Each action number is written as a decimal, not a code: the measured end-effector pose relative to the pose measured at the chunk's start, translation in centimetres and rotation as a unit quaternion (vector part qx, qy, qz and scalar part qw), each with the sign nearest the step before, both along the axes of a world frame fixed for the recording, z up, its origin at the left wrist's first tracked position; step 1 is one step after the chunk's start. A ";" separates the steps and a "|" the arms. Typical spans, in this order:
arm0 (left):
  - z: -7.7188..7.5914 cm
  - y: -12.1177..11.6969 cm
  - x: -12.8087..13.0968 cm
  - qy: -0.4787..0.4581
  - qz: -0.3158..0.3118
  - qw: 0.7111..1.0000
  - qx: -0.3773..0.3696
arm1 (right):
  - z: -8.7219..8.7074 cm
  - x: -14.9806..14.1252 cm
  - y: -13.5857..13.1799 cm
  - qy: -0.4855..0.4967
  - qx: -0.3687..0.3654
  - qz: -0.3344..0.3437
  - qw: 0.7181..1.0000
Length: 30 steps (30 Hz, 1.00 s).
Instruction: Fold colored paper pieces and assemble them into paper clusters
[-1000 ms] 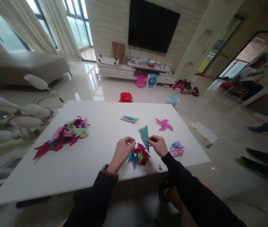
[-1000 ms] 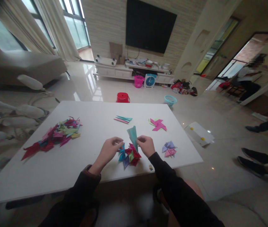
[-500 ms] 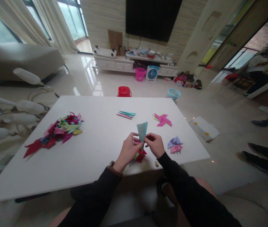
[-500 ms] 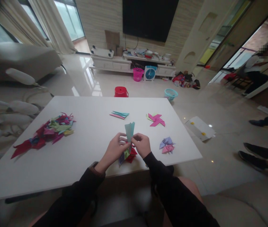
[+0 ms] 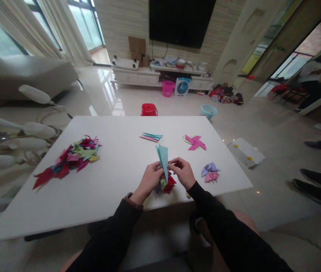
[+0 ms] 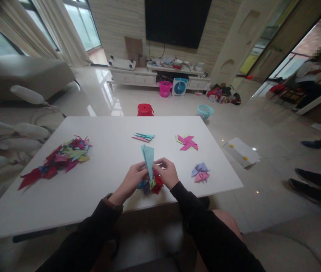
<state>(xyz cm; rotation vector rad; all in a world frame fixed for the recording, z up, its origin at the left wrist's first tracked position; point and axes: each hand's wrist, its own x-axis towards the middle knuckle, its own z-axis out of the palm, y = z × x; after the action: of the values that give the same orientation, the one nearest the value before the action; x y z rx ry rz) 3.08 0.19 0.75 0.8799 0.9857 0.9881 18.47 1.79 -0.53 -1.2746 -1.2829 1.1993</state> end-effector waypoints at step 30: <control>-0.3 0.0 -0.9 0.093 0.033 0.994 0.051 | -0.5 -0.4 -0.1 0.178 -0.089 -0.035 0.979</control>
<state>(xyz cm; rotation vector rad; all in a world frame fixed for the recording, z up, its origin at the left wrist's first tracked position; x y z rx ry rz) 2.19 0.19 0.48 1.0444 1.1358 1.0335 18.04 1.73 -1.00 -1.1545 -0.8795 1.4413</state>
